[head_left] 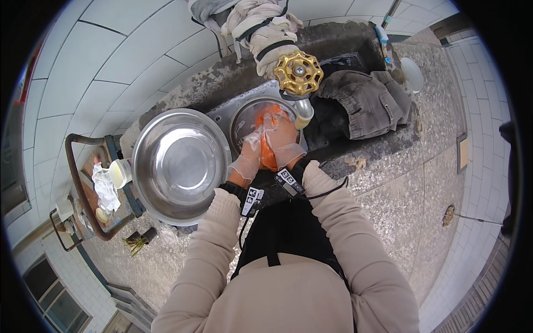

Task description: The person removes a cloth from a washing machine, walks outside, and hand-washes an orange cloth in a metal basin using water from a tap. They repeatedly rub, squeeze, and rinse the cloth throughout the clip.

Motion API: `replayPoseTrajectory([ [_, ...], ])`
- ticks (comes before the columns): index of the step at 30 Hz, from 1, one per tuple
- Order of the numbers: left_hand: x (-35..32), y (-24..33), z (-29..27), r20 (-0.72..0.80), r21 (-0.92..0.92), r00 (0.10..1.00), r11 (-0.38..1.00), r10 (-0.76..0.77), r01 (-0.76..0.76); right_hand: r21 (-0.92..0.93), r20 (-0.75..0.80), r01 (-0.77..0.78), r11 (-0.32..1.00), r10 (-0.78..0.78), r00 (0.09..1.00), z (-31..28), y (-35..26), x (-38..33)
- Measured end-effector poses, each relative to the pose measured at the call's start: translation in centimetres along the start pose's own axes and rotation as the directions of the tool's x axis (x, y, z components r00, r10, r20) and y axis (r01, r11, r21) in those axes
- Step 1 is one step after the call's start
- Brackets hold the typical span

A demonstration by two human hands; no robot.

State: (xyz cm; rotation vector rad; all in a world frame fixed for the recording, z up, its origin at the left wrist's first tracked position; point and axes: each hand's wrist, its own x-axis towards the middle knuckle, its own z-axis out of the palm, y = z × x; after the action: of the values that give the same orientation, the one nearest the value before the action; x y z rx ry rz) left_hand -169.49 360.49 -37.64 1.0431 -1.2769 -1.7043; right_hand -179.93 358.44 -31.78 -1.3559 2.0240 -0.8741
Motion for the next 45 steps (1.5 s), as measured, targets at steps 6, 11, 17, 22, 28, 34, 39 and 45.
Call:
replayPoseTrajectory([
  [6, -1.1, 2.3, 0.3, 0.054, -0.551, 0.986, 0.819, -0.156, 0.16, -0.013, 0.006, 0.23, 0.973, -0.23, 0.973, 2.1, 3.0, 0.3],
  [11, -0.8, 4.5, 0.4, -0.196, 0.156, 0.972, 0.983, 0.126, -0.096, 0.665, 0.157, -0.173, 0.726, 0.091, 0.983, 2.8, 7.4, 2.6],
  [17, 0.7, 1.4, 0.5, -0.527, 0.476, 0.85, 0.833, 0.014, 0.282, 0.858, 0.236, -0.244, 0.452, 0.076, 0.969, 0.4, 6.5, 1.4],
  [22, 0.5, 0.2, 3.2, -0.761, -0.088, 0.615, 0.972, -0.206, 0.217, 0.851, 0.36, -0.388, 0.355, 0.143, 0.922, 0.0, 4.4, -0.9],
  [28, -0.7, 4.3, 3.2, -0.478, -0.442, 0.845, 0.897, -0.238, 0.002, 0.815, 0.546, -0.428, 0.391, -0.266, 0.795, 1.0, 4.2, -4.2],
  [34, -2.4, 5.2, 0.3, -0.413, -0.454, 0.87, 0.889, -0.269, 0.06, 0.703, 0.567, -0.465, 0.539, -0.029, 0.823, 0.3, 5.4, -0.9],
  [39, -2.6, 5.0, -0.5, -0.21, -0.63, 0.929, 0.769, -0.305, 0.109, 0.727, 0.567, -0.32, 0.607, -0.268, 0.779, 1.2, 5.6, 1.6],
  [45, -2.4, 6.3, -1.0, -0.028, -0.953, 0.965, 0.297, -0.26, 0.052, 0.707, 0.706, -0.674, 0.212, -0.255, 0.66, -1.6, 5.7, -0.2],
])
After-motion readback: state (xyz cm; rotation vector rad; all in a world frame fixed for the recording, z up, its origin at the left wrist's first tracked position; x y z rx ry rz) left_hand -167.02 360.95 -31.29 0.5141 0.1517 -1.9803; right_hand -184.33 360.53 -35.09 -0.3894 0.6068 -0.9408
